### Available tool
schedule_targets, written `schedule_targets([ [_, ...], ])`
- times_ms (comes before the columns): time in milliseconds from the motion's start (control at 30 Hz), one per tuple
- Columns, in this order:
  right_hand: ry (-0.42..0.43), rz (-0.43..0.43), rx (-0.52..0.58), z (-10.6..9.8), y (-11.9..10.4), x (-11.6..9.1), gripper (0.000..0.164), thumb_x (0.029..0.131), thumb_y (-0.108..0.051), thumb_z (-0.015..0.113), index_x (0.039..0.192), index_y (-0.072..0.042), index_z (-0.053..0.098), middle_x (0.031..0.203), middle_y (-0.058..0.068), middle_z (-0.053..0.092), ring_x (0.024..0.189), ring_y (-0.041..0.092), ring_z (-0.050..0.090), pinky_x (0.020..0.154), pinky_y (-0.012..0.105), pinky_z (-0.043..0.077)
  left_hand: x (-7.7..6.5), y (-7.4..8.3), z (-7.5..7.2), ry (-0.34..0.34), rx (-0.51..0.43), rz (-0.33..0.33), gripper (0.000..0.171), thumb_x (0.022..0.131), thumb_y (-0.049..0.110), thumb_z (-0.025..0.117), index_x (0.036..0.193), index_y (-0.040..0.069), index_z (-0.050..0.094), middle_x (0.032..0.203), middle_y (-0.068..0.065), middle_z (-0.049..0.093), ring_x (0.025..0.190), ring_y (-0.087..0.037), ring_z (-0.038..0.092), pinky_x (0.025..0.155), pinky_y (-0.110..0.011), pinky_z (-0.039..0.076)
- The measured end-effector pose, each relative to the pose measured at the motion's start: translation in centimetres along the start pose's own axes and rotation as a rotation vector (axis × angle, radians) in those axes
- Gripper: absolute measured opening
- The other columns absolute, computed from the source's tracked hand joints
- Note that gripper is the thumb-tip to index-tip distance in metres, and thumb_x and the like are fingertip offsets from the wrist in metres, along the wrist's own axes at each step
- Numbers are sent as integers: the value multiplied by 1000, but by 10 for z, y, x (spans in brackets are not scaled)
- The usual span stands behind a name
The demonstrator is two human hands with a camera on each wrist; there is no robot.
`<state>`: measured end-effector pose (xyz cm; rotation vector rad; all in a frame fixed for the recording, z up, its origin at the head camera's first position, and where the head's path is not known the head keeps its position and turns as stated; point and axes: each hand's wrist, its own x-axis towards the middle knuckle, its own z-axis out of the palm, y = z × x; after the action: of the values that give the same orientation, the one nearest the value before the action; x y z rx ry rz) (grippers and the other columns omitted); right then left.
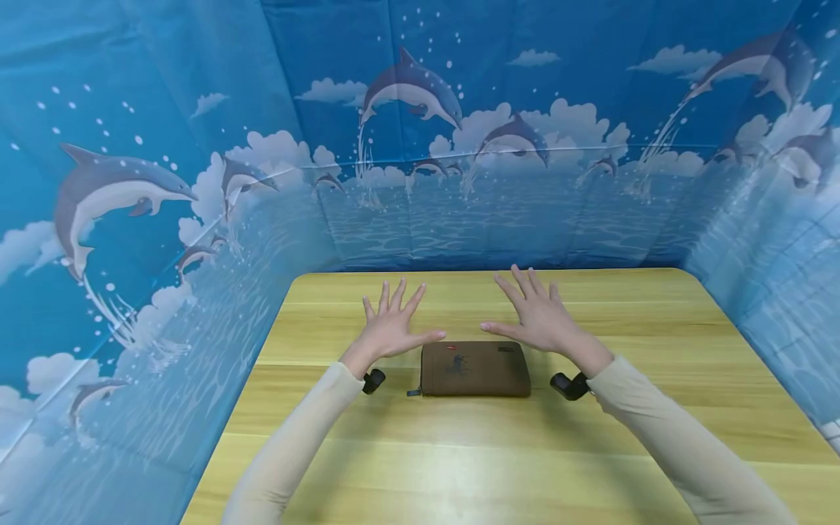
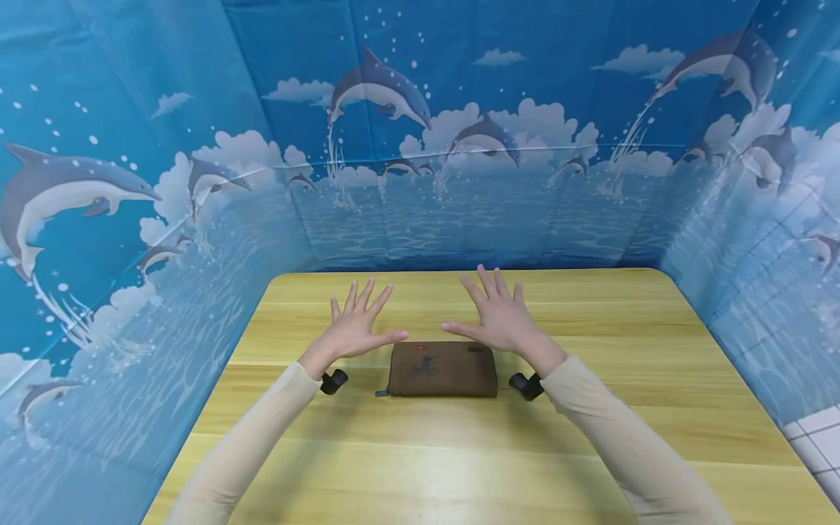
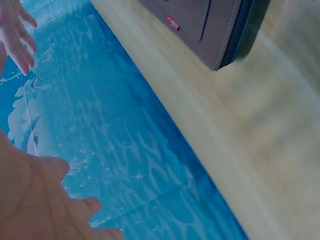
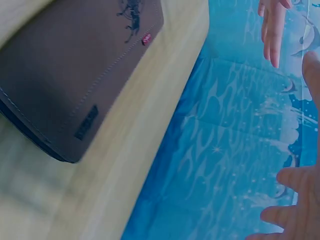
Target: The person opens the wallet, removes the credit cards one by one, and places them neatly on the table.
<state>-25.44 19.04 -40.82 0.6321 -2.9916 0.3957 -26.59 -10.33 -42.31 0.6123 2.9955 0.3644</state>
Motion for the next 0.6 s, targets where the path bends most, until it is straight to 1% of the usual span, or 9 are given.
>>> schedule_targets([
  [67,17,1,25,3,1,-1,100,80,-77,45,154,-16,15,156,19,5,139,43,5,100,71,7,0,-2,4,8,-20,-12,99,74,88,31,151,37,-4,156,-3,-11,136,-33,-20,100,-69,-8],
  [200,37,16,66,9,3,-4,101,82,-75,46,153,-9,19,154,21,12,138,42,14,100,69,15,-3,-7,12,15,-92,-38,101,74,87,33,152,34,-2,157,-3,-7,139,-32,-15,103,-67,-2],
  [300,48,40,98,15,6,-7,102,82,-73,47,152,-4,19,152,24,17,135,44,20,99,69,19,-4,-11,19,23,-123,-55,104,74,87,34,153,29,1,158,-6,1,141,-33,-5,106,-64,4],
  [433,62,82,135,24,10,-9,103,82,-74,48,149,0,24,146,28,29,128,48,31,95,67,28,-4,-14,30,27,-172,-89,110,72,88,36,154,20,10,156,-11,17,140,-36,14,109,-56,13],
  [500,61,107,164,29,11,-10,104,81,-75,48,147,2,28,142,30,34,125,48,35,93,66,32,-4,-15,35,31,-211,-109,111,72,87,39,154,15,17,152,-14,26,137,-36,23,108,-53,20],
  [600,46,151,212,36,15,-11,104,80,-76,48,145,3,31,138,31,37,122,48,38,92,63,36,-4,-17,42,31,-265,-134,108,73,84,45,151,12,27,147,-18,34,133,-37,30,104,-53,29],
])
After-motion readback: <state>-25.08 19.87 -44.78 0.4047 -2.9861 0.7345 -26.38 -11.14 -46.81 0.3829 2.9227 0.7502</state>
